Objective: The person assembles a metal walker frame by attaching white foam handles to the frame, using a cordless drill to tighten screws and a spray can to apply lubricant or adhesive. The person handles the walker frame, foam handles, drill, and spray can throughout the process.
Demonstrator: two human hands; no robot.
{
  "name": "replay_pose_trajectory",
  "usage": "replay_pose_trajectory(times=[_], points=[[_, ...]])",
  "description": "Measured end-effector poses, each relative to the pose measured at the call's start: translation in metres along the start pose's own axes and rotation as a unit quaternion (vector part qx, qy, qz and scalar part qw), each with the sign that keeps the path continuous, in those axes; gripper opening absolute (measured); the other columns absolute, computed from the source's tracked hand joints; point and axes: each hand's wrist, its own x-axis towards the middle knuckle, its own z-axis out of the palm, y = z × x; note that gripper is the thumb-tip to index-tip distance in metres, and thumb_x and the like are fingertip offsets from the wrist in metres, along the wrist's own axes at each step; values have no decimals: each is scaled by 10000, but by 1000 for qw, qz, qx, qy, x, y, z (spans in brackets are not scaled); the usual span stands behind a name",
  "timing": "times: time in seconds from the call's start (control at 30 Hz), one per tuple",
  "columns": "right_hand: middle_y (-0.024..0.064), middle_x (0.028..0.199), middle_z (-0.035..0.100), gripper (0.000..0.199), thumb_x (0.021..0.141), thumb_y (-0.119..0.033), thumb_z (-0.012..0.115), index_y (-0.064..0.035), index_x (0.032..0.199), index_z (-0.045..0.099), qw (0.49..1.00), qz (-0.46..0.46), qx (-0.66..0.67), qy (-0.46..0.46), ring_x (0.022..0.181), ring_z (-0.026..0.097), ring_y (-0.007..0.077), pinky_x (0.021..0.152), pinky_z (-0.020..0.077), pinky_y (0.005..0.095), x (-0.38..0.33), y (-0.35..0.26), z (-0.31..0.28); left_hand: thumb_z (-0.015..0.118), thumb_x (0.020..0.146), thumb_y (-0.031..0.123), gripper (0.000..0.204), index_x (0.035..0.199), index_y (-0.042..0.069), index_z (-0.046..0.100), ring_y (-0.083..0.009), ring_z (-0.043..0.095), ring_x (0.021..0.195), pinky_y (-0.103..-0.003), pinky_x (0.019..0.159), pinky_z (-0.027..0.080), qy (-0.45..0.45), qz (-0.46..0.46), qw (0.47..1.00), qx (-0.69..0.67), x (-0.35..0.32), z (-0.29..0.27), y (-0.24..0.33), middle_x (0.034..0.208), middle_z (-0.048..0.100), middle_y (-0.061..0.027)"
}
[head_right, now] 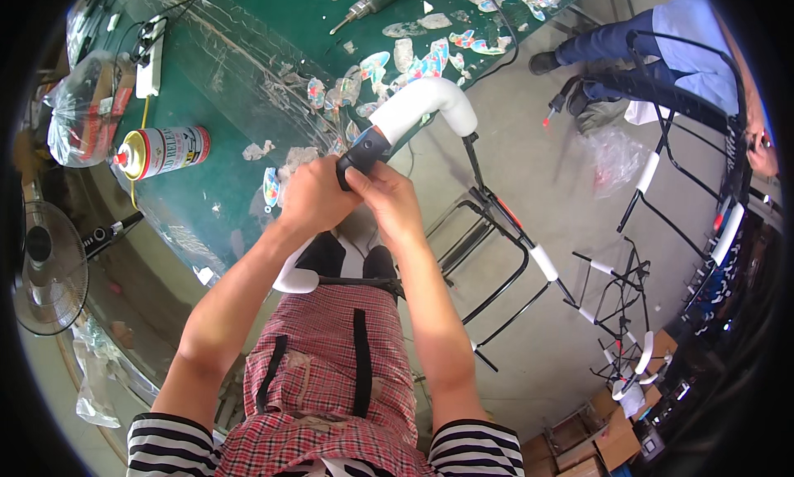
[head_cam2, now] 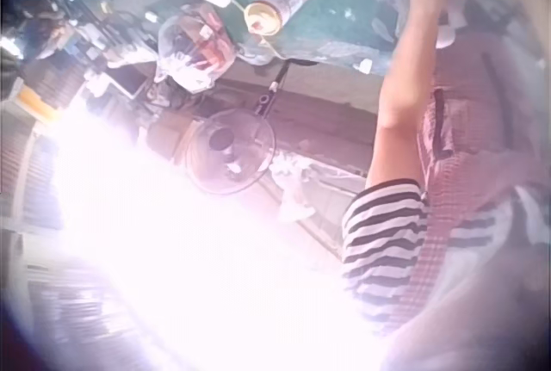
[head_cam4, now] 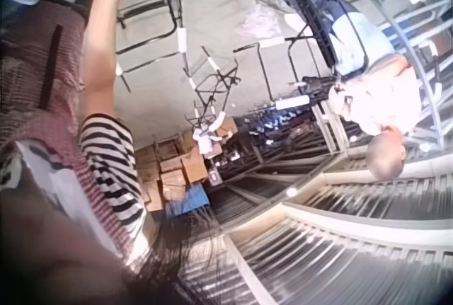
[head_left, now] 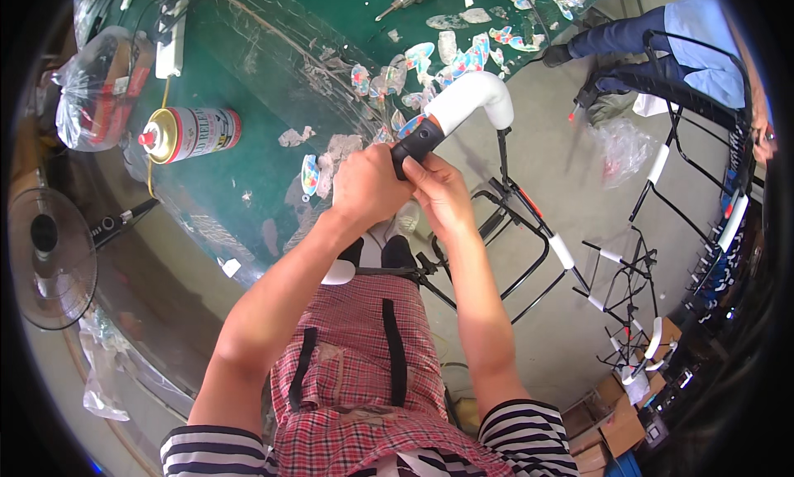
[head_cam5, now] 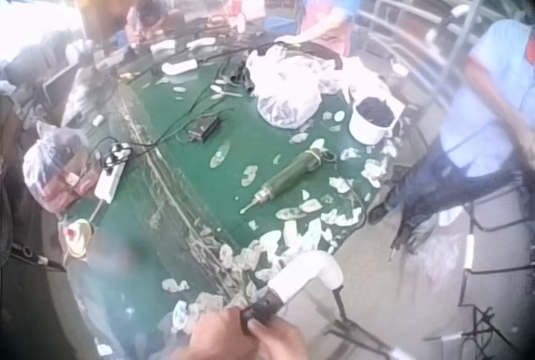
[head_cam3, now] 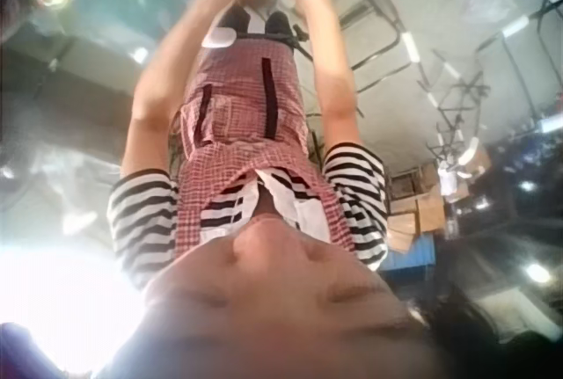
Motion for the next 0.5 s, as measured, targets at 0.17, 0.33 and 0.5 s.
replay_pose_trajectory(times=[0.17, 0.33, 0.5], points=[[149, 1222, 613, 479, 973, -342, 559, 45, 1256, 543, 996, -6, 85, 1, 1150, 576, 222, 1029, 415, 361, -13, -8, -10, 694, 687, 137, 236, 813, -41, 604, -131, 624, 544, -289, 519, 505, -136, -64, 981, -121, 7, -12, -2, 641, 619, -79], [174, 1235, 608, 489, 977, -344, 538, 54, 1261, 527, 997, -3, 72, 18, 1165, 576, 253, 1027, 424, 370, -33, -8, -34, 716, 667, 171, 279, 818, -46, 628, -197, 655, 572, -333, 567, 525, -111, -49, 988, -97, 8, -9, -3, 646, 639, -128], [164, 1159, 647, 423, 967, -303, 554, 51, 1197, 566, 995, -29, 39, 86, 1067, 621, 240, 957, 472, 354, -55, 2, -47, 736, 646, 207, 351, 873, -45, 647, -256, 679, 625, -373, 638, 539, 73, -13, 991, 110, -2, 11, 6, 713, 665, -189]])
